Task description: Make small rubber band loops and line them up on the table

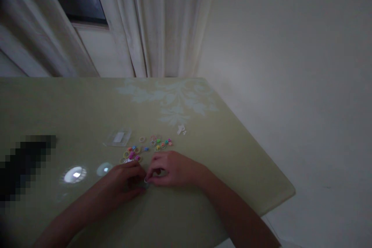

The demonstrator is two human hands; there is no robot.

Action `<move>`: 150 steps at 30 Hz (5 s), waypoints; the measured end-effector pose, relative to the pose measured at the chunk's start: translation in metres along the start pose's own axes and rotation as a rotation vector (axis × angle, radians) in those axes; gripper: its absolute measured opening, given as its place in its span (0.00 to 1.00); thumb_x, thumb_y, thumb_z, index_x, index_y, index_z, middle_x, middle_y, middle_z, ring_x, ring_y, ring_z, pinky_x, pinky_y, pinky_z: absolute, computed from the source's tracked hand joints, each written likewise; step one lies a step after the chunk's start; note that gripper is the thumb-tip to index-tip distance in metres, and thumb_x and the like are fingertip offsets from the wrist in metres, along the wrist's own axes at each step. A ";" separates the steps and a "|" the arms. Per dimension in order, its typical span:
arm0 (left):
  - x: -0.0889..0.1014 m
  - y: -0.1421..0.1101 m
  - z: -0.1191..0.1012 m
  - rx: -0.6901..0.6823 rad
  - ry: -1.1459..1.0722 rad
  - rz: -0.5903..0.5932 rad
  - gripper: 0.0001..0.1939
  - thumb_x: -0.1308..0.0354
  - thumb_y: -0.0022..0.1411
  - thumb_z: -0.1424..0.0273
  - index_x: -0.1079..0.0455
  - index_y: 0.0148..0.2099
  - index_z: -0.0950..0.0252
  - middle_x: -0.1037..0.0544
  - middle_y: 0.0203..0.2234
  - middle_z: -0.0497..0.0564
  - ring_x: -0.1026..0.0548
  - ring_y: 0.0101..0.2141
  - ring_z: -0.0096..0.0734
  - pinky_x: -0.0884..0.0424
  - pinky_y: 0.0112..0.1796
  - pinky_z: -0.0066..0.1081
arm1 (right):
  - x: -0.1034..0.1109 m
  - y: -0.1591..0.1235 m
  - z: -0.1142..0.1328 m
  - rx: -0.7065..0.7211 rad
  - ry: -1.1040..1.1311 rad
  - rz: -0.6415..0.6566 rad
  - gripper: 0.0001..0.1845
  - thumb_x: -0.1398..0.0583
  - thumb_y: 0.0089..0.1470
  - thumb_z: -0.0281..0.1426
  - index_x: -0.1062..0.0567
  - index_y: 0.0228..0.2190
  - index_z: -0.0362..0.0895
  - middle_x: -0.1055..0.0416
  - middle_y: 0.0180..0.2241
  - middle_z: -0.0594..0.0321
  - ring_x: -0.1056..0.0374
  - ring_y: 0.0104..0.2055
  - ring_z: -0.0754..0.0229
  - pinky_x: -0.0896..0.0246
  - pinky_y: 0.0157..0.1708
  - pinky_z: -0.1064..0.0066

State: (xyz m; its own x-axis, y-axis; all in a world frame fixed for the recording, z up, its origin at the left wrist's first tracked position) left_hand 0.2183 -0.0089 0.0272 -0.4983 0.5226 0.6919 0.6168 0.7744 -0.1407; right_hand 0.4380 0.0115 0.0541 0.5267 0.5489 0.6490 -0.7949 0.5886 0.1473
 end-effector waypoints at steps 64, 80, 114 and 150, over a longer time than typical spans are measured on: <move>0.042 -0.004 0.020 0.253 -0.104 -0.378 0.19 0.44 0.67 0.51 0.19 0.44 0.57 0.13 0.35 0.49 0.19 0.30 0.37 0.26 0.32 0.32 | -0.019 0.002 -0.005 0.029 -0.130 0.125 0.10 0.37 0.68 0.35 0.16 0.43 0.44 0.26 0.38 0.61 0.29 0.37 0.64 0.36 0.40 0.75; 0.017 0.004 0.018 0.072 0.048 -0.405 0.13 0.45 0.72 0.61 0.20 0.44 0.57 0.18 0.40 0.51 0.21 0.35 0.35 0.25 0.37 0.32 | 0.014 -0.002 -0.032 -0.317 -0.353 -0.381 0.05 0.36 0.66 0.31 0.18 0.39 0.44 0.24 0.36 0.61 0.30 0.35 0.61 0.38 0.38 0.71; 0.018 0.016 0.011 -0.006 0.204 -0.804 0.14 0.49 0.73 0.69 0.22 0.49 0.58 0.16 0.46 0.54 0.25 0.48 0.47 0.36 0.50 0.47 | 0.003 0.020 -0.051 -0.340 -0.623 -0.264 0.05 0.37 0.68 0.31 0.21 0.40 0.42 0.28 0.40 0.57 0.30 0.41 0.58 0.34 0.43 0.68; -0.003 0.013 -0.004 -0.208 0.012 -0.741 0.12 0.39 0.70 0.68 0.22 0.54 0.55 0.14 0.43 0.50 0.21 0.42 0.40 0.30 0.46 0.39 | 0.013 0.004 -0.027 -0.204 0.137 -0.338 0.03 0.38 0.63 0.27 0.26 0.34 0.43 0.33 0.37 0.64 0.34 0.40 0.61 0.40 0.43 0.70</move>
State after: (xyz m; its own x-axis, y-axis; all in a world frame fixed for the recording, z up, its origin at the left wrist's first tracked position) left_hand 0.2306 -0.0016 0.0261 -0.8204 -0.1114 0.5608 0.2269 0.8369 0.4981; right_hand 0.4500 0.0367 0.0423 0.7940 0.3699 0.4823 -0.5014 0.8471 0.1758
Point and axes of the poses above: each hand's wrist, its own y-axis towards the middle knuckle, its own x-axis out of the back of the hand, z = x × y, the point moved 2 cm from there along y, towards the middle knuckle
